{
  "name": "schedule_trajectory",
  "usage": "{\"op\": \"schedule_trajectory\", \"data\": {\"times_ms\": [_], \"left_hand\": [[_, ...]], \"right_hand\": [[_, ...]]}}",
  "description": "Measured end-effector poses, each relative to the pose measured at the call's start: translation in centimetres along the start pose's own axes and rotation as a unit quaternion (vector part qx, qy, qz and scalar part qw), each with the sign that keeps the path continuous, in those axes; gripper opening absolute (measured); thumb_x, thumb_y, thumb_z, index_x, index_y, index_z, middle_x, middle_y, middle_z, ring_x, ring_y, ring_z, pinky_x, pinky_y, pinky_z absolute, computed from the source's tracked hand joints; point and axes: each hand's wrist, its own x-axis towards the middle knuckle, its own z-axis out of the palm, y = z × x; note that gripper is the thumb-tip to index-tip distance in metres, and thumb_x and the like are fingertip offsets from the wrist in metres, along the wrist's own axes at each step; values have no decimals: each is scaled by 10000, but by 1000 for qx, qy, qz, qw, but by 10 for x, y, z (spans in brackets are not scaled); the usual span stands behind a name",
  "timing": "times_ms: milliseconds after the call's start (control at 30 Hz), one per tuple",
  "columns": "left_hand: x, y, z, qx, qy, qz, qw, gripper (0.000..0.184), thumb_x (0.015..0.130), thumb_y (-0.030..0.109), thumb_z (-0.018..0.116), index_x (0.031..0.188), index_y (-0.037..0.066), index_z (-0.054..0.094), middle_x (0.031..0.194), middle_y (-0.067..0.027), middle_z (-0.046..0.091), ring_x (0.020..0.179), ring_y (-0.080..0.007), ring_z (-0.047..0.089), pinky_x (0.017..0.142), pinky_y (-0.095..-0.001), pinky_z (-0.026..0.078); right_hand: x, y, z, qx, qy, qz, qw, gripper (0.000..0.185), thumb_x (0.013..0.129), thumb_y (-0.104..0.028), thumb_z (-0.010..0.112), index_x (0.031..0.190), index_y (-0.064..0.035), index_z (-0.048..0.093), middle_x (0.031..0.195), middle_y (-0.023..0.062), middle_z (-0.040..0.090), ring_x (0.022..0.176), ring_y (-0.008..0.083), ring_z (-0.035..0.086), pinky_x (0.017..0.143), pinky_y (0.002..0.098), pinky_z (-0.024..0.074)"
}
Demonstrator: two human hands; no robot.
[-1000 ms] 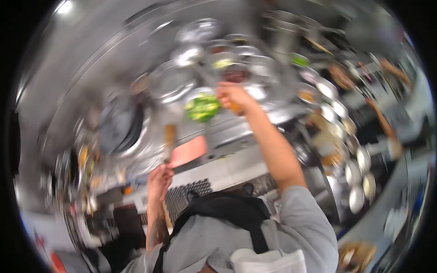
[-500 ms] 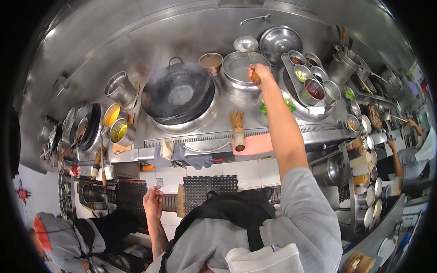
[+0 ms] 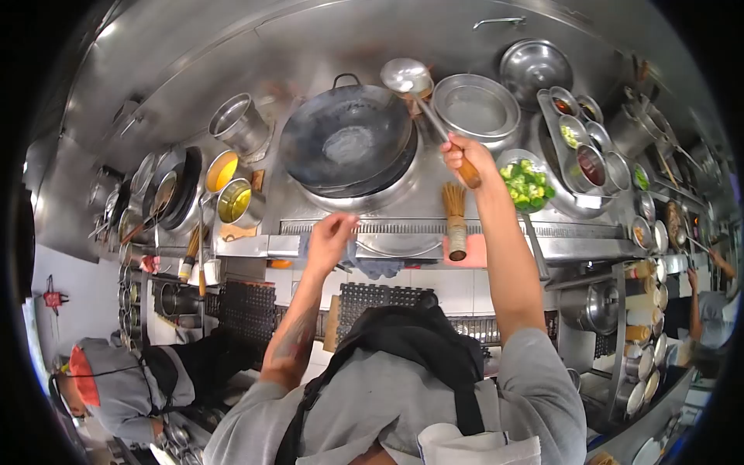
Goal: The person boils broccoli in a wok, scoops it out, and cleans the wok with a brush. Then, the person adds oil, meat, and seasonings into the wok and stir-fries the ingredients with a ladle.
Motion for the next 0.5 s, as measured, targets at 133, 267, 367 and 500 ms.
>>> {"op": "schedule_trajectory", "data": {"times_ms": [133,267,367,500], "left_hand": [[80,-14,22,346,189,337,855,184,855,204,694,882,22,703,779,-148,672,781,-327,637,795,-411,491],[134,-63,8,383,65,194,901,193,824,224,721,828,32,702,773,-138,664,758,-321,622,808,-424,471],[139,-64,-8,312,52,230,920,215,811,273,728,789,60,709,781,-125,663,776,-320,610,785,-448,453],[128,-70,-31,348,74,206,912,288,824,339,721,740,63,706,721,-118,658,746,-320,622,768,-439,430]], "right_hand": [[18,62,-11,-209,34,-13,977,390,976,-109,529,1330,-24,389,766,70,552,522,94,459,427,241,406],[27,94,-9,-354,80,-21,932,564,972,-149,566,1478,-79,329,762,52,566,527,118,481,448,262,411],[25,116,2,-416,101,4,904,552,979,-163,565,1481,-99,347,757,46,562,524,115,471,443,265,411],[26,149,45,-702,194,-46,684,544,933,-173,583,1435,-37,425,1020,217,678,715,279,679,630,402,556]]}}
